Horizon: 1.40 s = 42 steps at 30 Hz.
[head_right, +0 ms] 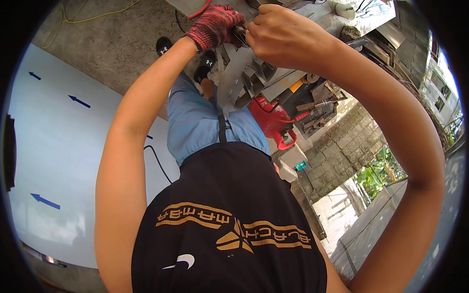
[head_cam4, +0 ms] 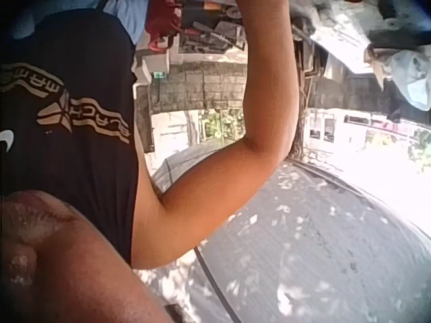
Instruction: Assembling and finishing 3D metal sign letters by bending and securing metal strips.
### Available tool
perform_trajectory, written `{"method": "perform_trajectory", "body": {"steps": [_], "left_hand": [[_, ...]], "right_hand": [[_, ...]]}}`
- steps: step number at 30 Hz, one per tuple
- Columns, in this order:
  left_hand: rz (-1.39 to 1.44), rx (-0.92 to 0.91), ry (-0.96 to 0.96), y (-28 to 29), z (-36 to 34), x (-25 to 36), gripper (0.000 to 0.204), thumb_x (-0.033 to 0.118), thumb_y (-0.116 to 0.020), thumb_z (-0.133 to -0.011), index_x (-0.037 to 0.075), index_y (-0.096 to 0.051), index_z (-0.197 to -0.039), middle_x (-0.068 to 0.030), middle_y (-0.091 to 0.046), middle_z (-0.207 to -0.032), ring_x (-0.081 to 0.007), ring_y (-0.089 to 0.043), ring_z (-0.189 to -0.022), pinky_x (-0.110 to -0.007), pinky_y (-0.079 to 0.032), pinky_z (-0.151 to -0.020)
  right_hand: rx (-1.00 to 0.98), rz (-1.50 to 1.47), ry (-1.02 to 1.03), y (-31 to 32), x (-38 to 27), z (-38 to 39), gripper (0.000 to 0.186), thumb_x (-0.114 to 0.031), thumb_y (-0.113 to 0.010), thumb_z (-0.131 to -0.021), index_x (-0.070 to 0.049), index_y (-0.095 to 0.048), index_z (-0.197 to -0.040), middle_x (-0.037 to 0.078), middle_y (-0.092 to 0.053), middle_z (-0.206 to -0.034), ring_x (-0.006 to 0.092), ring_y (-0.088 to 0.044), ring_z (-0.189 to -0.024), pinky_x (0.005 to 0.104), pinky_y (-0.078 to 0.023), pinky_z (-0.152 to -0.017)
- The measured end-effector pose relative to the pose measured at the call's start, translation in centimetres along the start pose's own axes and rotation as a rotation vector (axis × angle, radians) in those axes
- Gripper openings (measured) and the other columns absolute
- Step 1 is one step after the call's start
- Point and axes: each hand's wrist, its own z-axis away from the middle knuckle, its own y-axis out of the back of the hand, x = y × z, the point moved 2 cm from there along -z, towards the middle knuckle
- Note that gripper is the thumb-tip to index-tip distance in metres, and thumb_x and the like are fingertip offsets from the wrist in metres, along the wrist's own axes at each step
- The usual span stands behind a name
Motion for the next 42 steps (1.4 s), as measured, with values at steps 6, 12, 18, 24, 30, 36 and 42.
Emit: {"method": "perform_trajectory", "body": {"steps": [6,12,18,24,30,36,42], "left_hand": [[0.134,0.030,-0.063,0.0,0.4,-1.1,0.054,0.031,-0.095,-0.059,0.016,-0.074,-0.107,-0.0068,-0.072,-0.094,-0.0300,-0.067,-0.095,-0.041,-0.054,-0.087],[0.037,0.056,-0.074,-0.8,0.3,-0.9,0.053,0.029,-0.095,-0.059,0.017,-0.075,-0.106,-0.0067,-0.073,-0.093,-0.0295,-0.068,-0.093,-0.042,-0.055,-0.084],[0.059,0.084,-0.094,-0.7,0.1,-1.1,0.053,0.029,-0.095,-0.059,0.017,-0.075,-0.107,-0.0075,-0.072,-0.090,-0.0296,-0.067,-0.088,-0.042,-0.055,-0.083],[0.032,-0.028,0.050,-0.8,0.3,-0.8,0.061,0.029,-0.094,-0.062,0.018,-0.072,-0.117,-0.0094,-0.072,-0.103,-0.0313,-0.066,-0.099,-0.043,-0.054,-0.088],[-0.068,0.549,0.181,-1.5,6.5,0.3,0.077,0.031,-0.093,-0.067,0.013,-0.060,-0.134,-0.0103,-0.068,-0.126,-0.0341,-0.062,-0.118,-0.044,-0.050,-0.100],[0.134,0.692,0.565,-4.3,11.8,3.6,0.046,0.031,-0.090,-0.072,0.010,-0.068,-0.106,-0.0080,-0.070,-0.104,-0.0324,-0.063,-0.101,-0.047,-0.048,-0.094],[-0.013,0.630,0.609,-5.1,8.7,5.3,0.060,0.046,-0.092,-0.064,0.011,-0.069,-0.107,-0.0076,-0.070,-0.103,-0.0316,-0.063,-0.101,-0.046,-0.048,-0.093]], "right_hand": [[0.016,-0.043,-0.020,-0.4,0.0,0.0,0.019,-0.008,-0.070,-0.089,0.002,-0.072,-0.104,0.002,-0.065,-0.079,0.0163,-0.065,-0.081,0.0304,-0.048,-0.081],[-0.008,-0.061,-0.021,-0.7,-0.1,0.1,0.021,-0.010,-0.070,-0.088,0.003,-0.073,-0.104,0.003,-0.066,-0.080,0.0166,-0.065,-0.082,0.0303,-0.048,-0.082],[0.017,-0.056,-0.045,-0.1,-0.3,0.1,0.023,-0.010,-0.071,-0.085,0.003,-0.073,-0.104,0.003,-0.067,-0.081,0.0168,-0.066,-0.083,0.0306,-0.048,-0.084],[0.010,-0.041,-0.035,-0.2,-0.2,0.0,0.024,-0.014,-0.071,-0.088,0.003,-0.073,-0.105,0.005,-0.069,-0.084,0.0181,-0.068,-0.088,0.0321,-0.049,-0.085],[-0.193,-0.086,0.073,2.7,1.0,-1.1,0.017,-0.019,-0.067,-0.088,-0.004,-0.068,-0.082,0.004,-0.065,-0.074,0.0192,-0.065,-0.074,0.0324,-0.047,-0.073],[-0.121,-0.033,0.059,2.4,0.6,-1.0,0.015,-0.017,-0.069,-0.088,-0.004,-0.067,-0.080,0.004,-0.065,-0.074,0.0185,-0.065,-0.073,0.0323,-0.047,-0.073],[-0.212,-0.039,0.007,2.4,0.2,-1.4,0.012,-0.016,-0.069,-0.088,-0.004,-0.067,-0.084,0.004,-0.066,-0.075,0.0184,-0.064,-0.072,0.0323,-0.047,-0.074]]}}
